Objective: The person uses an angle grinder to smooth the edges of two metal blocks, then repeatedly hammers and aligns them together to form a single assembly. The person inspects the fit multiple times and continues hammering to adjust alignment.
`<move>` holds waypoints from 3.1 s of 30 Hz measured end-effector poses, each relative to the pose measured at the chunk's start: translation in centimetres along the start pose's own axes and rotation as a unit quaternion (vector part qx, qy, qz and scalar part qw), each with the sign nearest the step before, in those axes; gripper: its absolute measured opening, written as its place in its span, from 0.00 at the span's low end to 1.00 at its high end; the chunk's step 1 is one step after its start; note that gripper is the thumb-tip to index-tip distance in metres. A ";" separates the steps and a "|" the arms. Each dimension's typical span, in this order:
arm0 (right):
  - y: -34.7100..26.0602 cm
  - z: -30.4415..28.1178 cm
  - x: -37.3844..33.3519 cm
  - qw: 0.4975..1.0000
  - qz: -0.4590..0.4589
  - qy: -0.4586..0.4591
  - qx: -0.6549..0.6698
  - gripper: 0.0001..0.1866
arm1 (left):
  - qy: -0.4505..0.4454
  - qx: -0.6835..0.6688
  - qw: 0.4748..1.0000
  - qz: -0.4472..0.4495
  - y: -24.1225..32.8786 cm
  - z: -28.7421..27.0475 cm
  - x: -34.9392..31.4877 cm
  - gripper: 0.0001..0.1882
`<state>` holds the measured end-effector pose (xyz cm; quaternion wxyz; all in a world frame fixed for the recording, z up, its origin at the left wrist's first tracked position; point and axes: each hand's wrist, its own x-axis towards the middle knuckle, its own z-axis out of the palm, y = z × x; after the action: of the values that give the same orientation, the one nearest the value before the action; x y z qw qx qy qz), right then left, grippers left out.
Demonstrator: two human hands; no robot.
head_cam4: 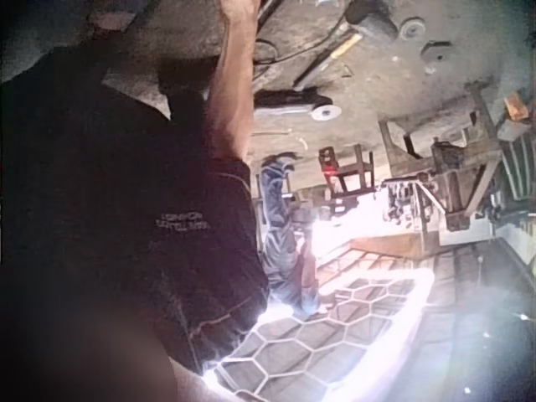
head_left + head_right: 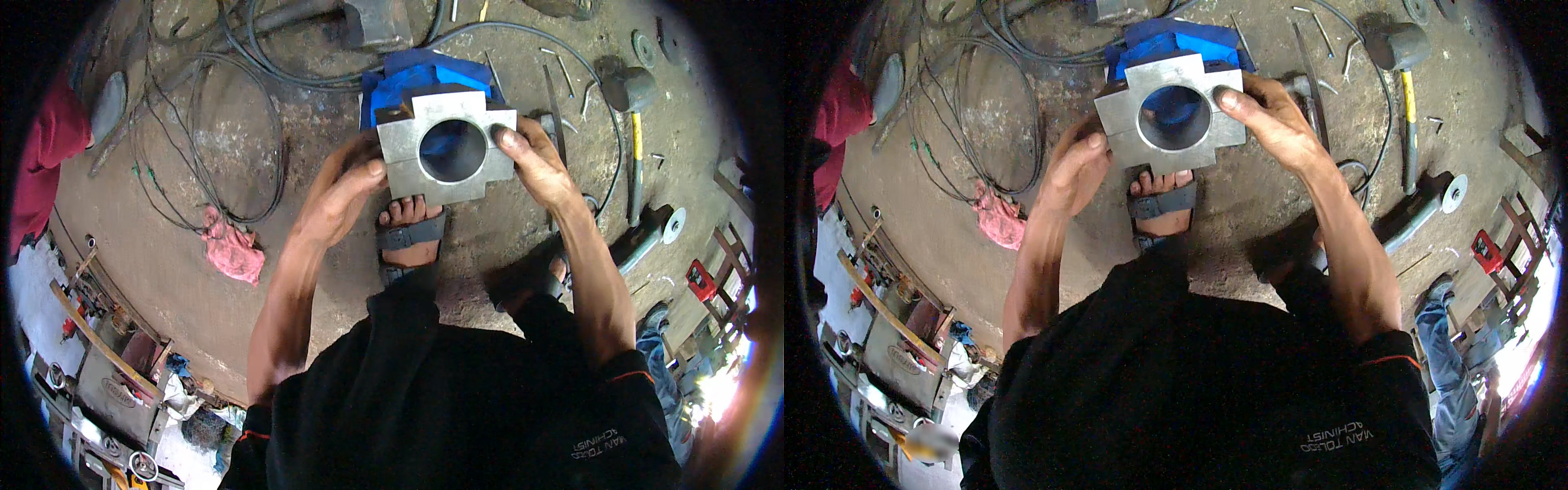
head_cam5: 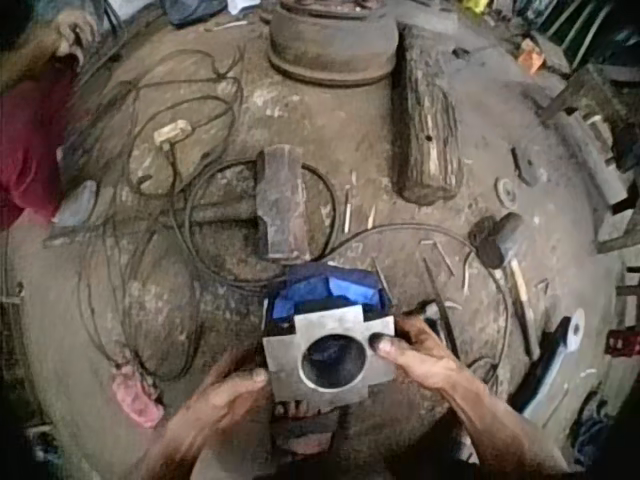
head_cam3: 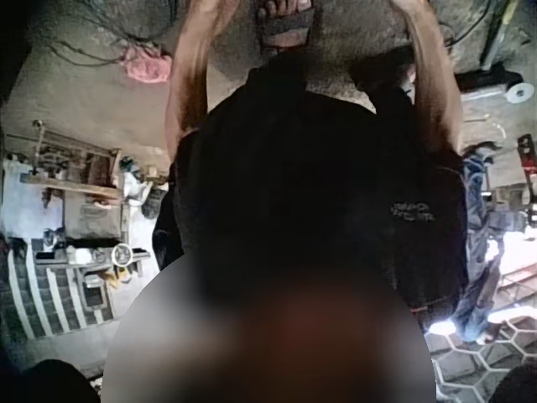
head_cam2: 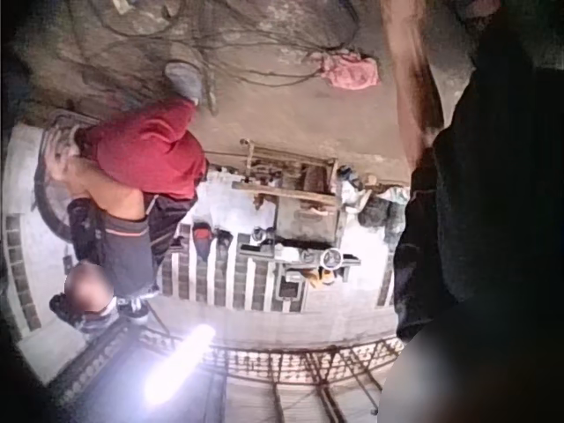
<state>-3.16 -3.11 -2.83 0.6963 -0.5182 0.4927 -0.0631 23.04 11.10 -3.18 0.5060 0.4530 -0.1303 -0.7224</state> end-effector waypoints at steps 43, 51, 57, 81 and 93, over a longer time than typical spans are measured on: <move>-0.5 -0.1 0.5 0.956 -0.171 -0.010 -0.239 0.49 | 0.044 0.355 0.933 0.037 1.8 0.4 2.0 0.54; 1.0 1.1 1.9 0.934 -0.211 0.045 -0.285 0.46 | 0.095 0.339 0.935 0.044 -1.2 -0.8 2.4 0.47; -1.2 -1.5 1.7 0.989 -0.071 -0.068 -0.115 0.57 | 0.021 0.176 0.984 0.000 1.6 -2.1 2.5 0.45; 0.3 -0.8 1.0 0.959 -0.073 -0.046 -0.270 0.50 | 0.085 0.530 0.833 0.134 1.6 4.4 0.2 0.45; -4.0 -2.0 -2.3 0.703 -0.316 -0.104 -0.629 0.29 | 0.039 0.611 0.777 0.148 2.5 6.0 0.5 0.46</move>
<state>-4.12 -4.90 1.78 0.1951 -0.9642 0.1496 0.0995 19.76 7.91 1.48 0.2280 0.6701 -0.5895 -0.3892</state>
